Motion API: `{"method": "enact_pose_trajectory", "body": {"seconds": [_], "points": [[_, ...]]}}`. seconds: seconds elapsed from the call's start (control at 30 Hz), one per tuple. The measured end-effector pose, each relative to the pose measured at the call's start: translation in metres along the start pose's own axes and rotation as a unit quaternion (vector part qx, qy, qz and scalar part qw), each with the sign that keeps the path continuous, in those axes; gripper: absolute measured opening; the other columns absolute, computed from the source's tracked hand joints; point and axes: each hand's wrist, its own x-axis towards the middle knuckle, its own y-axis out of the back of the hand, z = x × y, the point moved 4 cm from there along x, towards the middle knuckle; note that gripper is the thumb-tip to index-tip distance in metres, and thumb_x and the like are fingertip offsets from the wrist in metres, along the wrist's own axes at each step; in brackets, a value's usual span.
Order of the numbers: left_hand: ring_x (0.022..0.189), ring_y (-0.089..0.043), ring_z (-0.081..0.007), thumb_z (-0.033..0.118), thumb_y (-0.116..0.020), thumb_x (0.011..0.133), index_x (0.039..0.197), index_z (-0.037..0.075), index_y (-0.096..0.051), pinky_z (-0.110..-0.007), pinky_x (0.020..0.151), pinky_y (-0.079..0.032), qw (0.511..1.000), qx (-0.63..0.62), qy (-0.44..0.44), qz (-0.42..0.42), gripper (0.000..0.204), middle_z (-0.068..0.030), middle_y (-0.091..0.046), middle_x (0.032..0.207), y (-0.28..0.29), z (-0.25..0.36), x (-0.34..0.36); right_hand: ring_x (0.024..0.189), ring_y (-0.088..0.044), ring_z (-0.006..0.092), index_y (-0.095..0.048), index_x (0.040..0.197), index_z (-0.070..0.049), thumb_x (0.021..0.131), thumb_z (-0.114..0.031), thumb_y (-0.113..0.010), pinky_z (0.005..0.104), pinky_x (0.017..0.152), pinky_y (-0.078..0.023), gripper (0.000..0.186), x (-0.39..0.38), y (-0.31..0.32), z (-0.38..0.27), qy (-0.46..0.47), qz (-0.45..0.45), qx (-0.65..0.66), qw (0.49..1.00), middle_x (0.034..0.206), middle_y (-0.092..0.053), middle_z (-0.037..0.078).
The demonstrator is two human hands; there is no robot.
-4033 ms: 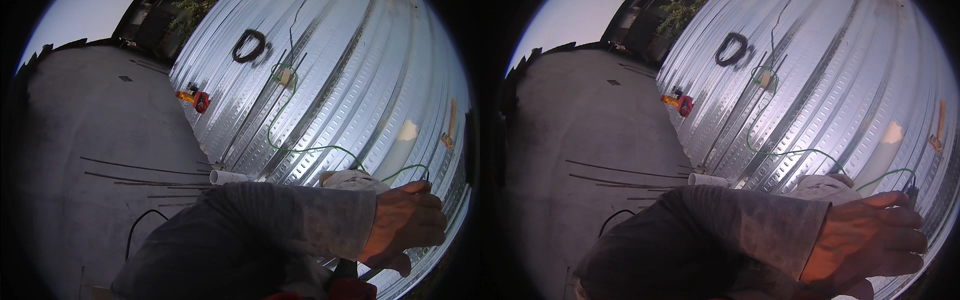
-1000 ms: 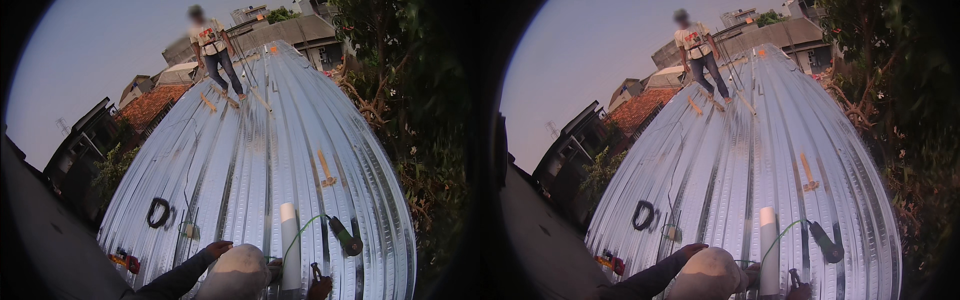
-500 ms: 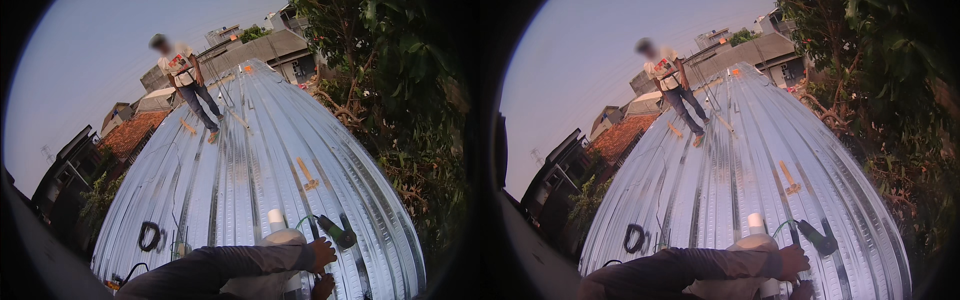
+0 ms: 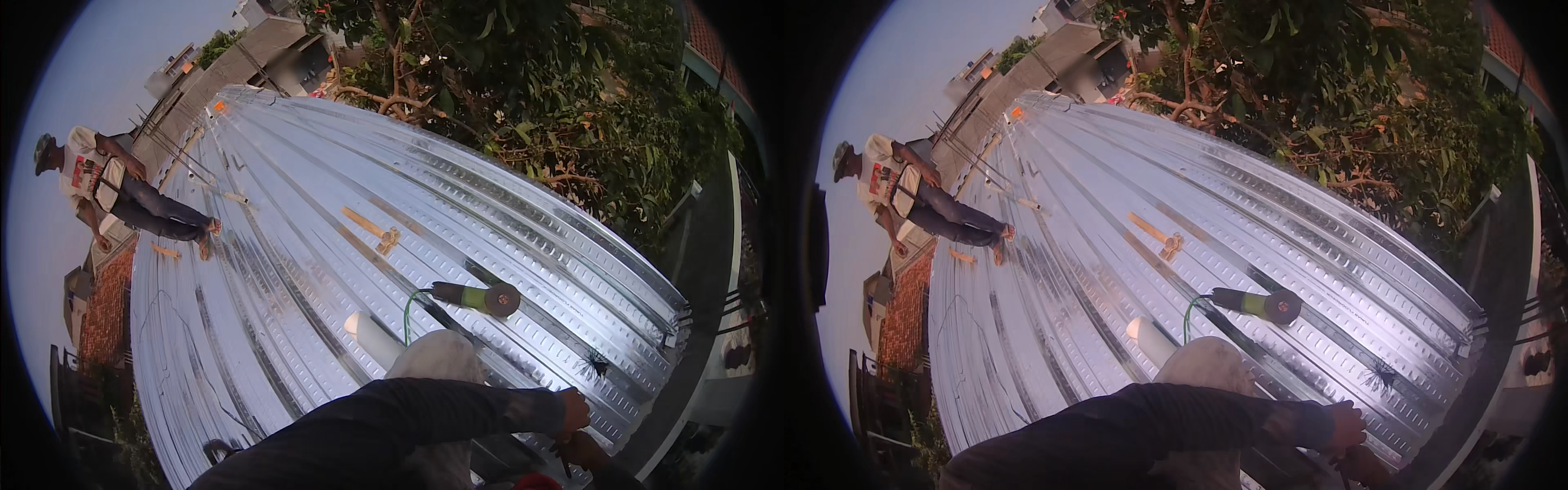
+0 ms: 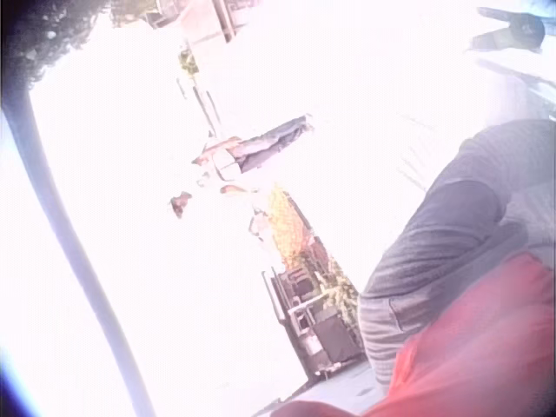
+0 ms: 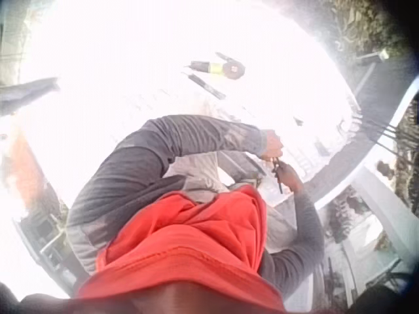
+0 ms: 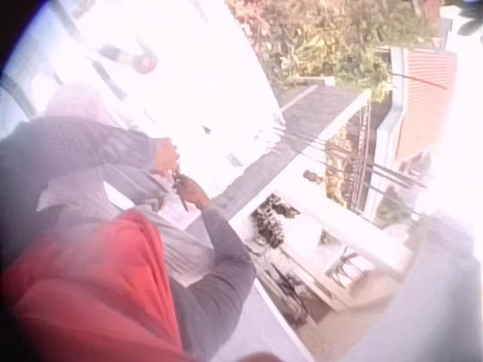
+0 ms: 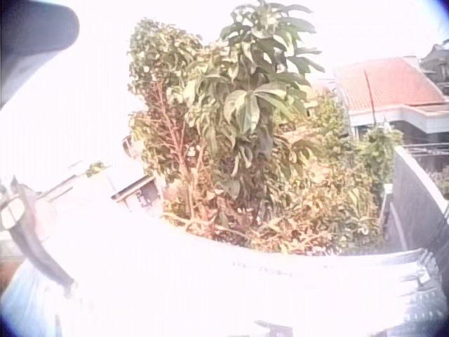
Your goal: The person uses a pair of snips and an angle grinder to cut a hole in a corrugated metal roof panel.
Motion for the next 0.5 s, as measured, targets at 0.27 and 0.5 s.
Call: {"method": "enact_pose_trajectory", "body": {"seconds": [0.27, 0.5], "points": [[0.104, -0.064, -0.0307, 0.043, -0.073, 0.082, 0.116, 0.014, -0.063, -0.046, 0.095, -0.047, 0.970, 0.003, -0.114, -0.217, 0.046, -0.0096, -0.066, 0.107, -0.019, 0.038, -0.075, 0.103, -0.068, 0.0297, -0.043, 0.143, 0.001, 0.098, -0.015, -0.054, 0.0420, 0.082, -0.063, 0.049, -0.016, -0.032, 0.126, 0.033, 0.082, 0.414, 0.906, 0.122, -0.064, 0.019], [0.115, -0.062, -0.0316, 0.040, -0.070, 0.089, 0.128, 0.014, -0.061, -0.045, 0.096, -0.050, 0.969, -0.090, -0.025, -0.229, 0.048, -0.0109, -0.064, 0.126, -0.010, 0.010, -0.073, 0.112, -0.065, 0.0300, -0.040, 0.143, 0.007, 0.100, -0.011, -0.048, 0.0420, 0.090, -0.061, 0.047, 0.071, -0.086, 0.105, 0.166, 0.119, 0.718, 0.665, 0.127, -0.061, 0.023]]}}
